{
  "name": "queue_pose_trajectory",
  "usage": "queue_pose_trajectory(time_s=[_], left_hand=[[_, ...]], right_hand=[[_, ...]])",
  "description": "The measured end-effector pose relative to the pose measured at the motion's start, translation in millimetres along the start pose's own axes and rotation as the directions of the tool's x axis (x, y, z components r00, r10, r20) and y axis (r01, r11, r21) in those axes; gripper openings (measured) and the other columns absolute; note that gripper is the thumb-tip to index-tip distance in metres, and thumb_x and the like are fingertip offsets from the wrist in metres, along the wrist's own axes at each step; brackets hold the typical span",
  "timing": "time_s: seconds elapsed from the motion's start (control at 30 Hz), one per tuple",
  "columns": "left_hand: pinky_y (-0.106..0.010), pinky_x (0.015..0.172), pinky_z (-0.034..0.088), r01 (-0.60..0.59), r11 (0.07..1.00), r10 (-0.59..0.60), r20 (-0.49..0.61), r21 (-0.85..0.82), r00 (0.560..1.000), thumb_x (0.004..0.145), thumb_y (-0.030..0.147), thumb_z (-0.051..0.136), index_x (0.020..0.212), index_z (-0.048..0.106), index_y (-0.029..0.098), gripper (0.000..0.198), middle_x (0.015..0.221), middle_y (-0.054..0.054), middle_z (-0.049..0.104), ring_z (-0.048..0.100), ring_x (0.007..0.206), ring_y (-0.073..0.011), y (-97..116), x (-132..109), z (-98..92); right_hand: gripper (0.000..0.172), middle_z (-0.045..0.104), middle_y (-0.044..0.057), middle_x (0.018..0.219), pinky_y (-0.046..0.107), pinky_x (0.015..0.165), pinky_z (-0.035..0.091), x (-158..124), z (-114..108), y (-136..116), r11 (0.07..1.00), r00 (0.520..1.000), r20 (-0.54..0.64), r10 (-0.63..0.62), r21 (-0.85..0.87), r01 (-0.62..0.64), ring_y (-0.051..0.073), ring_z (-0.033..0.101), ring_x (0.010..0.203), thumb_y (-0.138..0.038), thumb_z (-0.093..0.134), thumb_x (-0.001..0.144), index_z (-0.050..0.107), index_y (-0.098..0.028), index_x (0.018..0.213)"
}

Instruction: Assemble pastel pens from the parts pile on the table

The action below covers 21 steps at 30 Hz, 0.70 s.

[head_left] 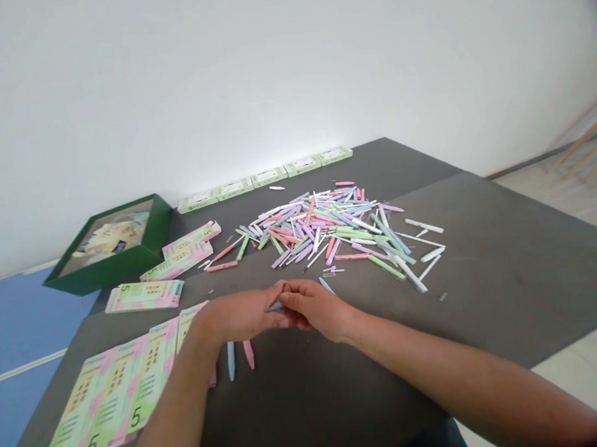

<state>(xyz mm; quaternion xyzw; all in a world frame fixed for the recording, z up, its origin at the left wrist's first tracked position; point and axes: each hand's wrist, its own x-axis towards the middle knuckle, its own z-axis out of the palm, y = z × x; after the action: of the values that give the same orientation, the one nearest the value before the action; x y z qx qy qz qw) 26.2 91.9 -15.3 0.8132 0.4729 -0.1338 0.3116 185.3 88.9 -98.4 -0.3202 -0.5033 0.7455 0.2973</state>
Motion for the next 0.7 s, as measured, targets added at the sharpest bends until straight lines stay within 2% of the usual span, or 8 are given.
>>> queue_pose_trajectory(time_s=[0.07, 0.13, 0.23, 0.33, 0.5, 0.7], left_hand=[[-0.030, 0.096, 0.035, 0.046, 0.999, -0.046, -0.006, 0.007, 0.999, 0.086, 0.055, 0.037, 0.143, 0.014, 0.006, 0.079, 0.142, -0.019, 0.033, 0.044, 0.121, -0.0252, -8.1, -10.3, -5.7], [-0.031, 0.101, 0.029, 0.093, 0.996, -0.093, -0.009, 0.017, 0.996, 0.087, 0.061, 0.031, 0.144, -0.002, 0.005, 0.086, 0.144, -0.019, 0.026, 0.035, 0.128, -0.0241, -14.2, -19.7, -10.7], [-0.031, 0.103, 0.026, 0.069, 0.996, -0.068, -0.011, 0.051, 0.998, 0.085, 0.066, 0.029, 0.144, -0.002, 0.005, 0.090, 0.147, -0.017, 0.018, 0.029, 0.130, -0.0257, -17.3, -27.6, -13.1], [-0.030, 0.102, 0.026, 0.047, 0.998, -0.047, -0.014, 0.049, 0.999, 0.085, 0.066, 0.028, 0.144, -0.002, 0.007, 0.089, 0.147, -0.015, 0.018, 0.030, 0.130, -0.0251, -16.9, -30.8, -11.0], [-0.031, 0.102, 0.028, 0.074, 0.997, -0.074, -0.017, 0.020, 0.997, 0.086, 0.065, 0.028, 0.144, -0.002, 0.005, 0.089, 0.144, -0.018, 0.025, 0.034, 0.128, -0.0245, -15.5, -34.1, -9.4], [-0.031, 0.100, 0.029, 0.043, 0.999, -0.043, -0.016, -0.009, 0.999, 0.086, 0.063, 0.030, 0.143, -0.006, 0.006, 0.088, 0.143, -0.020, 0.026, 0.034, 0.128, -0.0243, -15.1, -25.9, -4.7]], right_hand=[[0.019, 0.051, -0.003, 0.052, 0.019, 0.041, 0.027, 2.1, -8.7, 6.8, 0.950, 0.984, 0.097, 0.151, 0.262, -0.171, 0.007, 0.040, 0.040, -0.031, 0.047, 0.083, 0.048, -0.017, 0.071], [0.016, 0.055, -0.001, 0.055, 0.019, 0.043, 0.030, 3.3, -16.1, 9.8, 0.848, 0.949, 0.216, 0.228, 0.435, -0.303, 0.008, 0.045, 0.043, -0.029, 0.048, 0.082, 0.050, -0.016, 0.073], [0.010, 0.057, 0.001, 0.058, 0.019, 0.046, 0.033, 5.5, -21.4, 10.3, 0.736, 0.926, 0.288, 0.246, 0.566, -0.371, 0.008, 0.048, 0.046, -0.023, 0.050, 0.081, 0.053, -0.014, 0.078], [0.010, 0.057, 0.002, 0.059, 0.018, 0.045, 0.034, 7.7, -21.3, 10.8, 0.695, 0.918, 0.288, 0.271, 0.602, -0.394, 0.008, 0.048, 0.047, -0.021, 0.050, 0.081, 0.054, -0.012, 0.078], [0.015, 0.057, 0.004, 0.060, 0.019, 0.045, 0.034, 7.9, -19.8, 11.0, 0.699, 0.909, 0.259, 0.325, 0.582, -0.416, 0.008, 0.047, 0.047, -0.022, 0.049, 0.082, 0.056, -0.009, 0.078], [0.023, 0.054, 0.003, 0.058, 0.018, 0.044, 0.032, 6.6, -19.0, 6.9, 0.695, 0.882, 0.255, 0.396, 0.545, -0.469, 0.008, 0.045, 0.046, -0.025, 0.045, 0.087, 0.055, -0.009, 0.075]])
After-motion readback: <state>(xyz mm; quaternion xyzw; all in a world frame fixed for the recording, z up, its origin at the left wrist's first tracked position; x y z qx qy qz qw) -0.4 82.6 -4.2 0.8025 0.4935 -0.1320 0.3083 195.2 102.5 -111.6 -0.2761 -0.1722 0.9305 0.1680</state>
